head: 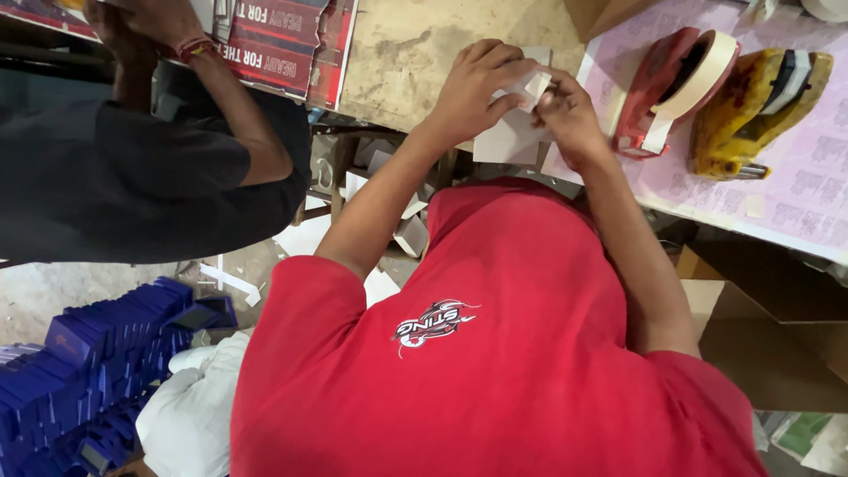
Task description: The person assembles small white cardboard boxes by folding flaps and applying tape to secure them. They repeatedly pick up flat pieces, fold them into box shapes, and use a tape dispenser to seal the edges.
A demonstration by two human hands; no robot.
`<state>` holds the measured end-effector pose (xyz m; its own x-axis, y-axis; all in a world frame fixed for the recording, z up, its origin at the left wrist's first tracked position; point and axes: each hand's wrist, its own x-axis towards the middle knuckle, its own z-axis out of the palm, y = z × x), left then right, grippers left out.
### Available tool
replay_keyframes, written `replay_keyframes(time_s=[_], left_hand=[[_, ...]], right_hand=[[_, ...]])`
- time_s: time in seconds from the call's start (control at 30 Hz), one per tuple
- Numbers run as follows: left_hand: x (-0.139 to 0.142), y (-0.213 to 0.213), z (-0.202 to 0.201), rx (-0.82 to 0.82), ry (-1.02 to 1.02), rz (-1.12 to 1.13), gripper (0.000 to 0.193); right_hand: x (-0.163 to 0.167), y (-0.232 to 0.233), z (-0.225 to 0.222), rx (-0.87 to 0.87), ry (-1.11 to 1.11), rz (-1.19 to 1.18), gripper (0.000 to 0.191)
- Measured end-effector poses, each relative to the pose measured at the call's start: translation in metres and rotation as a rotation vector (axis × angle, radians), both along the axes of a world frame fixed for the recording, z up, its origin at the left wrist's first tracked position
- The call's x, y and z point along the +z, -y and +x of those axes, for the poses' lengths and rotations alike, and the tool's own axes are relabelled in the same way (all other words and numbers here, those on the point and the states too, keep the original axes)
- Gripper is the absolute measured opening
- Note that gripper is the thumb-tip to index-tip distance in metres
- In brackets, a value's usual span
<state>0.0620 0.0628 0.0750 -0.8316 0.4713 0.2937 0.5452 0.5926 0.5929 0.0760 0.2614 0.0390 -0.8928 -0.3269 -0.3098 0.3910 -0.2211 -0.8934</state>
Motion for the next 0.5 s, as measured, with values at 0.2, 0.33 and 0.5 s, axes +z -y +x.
replay_keyframes(time_s=[0.2,0.33,0.5], left_hand=[[0.0,0.0,-0.003,0.008,0.005,0.029,0.05],[0.002,-0.002,-0.006,0.034,0.024,0.064,0.054],[0.015,-0.007,-0.005,0.059,0.008,0.045,0.063]], right_hand=[[0.007,0.011,0.002,-0.12,-0.114,0.092,0.027],[0.017,0.015,0.002,-0.182,-0.128,0.096,0.026],[0.019,0.027,-0.008,-0.251,-0.099,0.304,0.028]])
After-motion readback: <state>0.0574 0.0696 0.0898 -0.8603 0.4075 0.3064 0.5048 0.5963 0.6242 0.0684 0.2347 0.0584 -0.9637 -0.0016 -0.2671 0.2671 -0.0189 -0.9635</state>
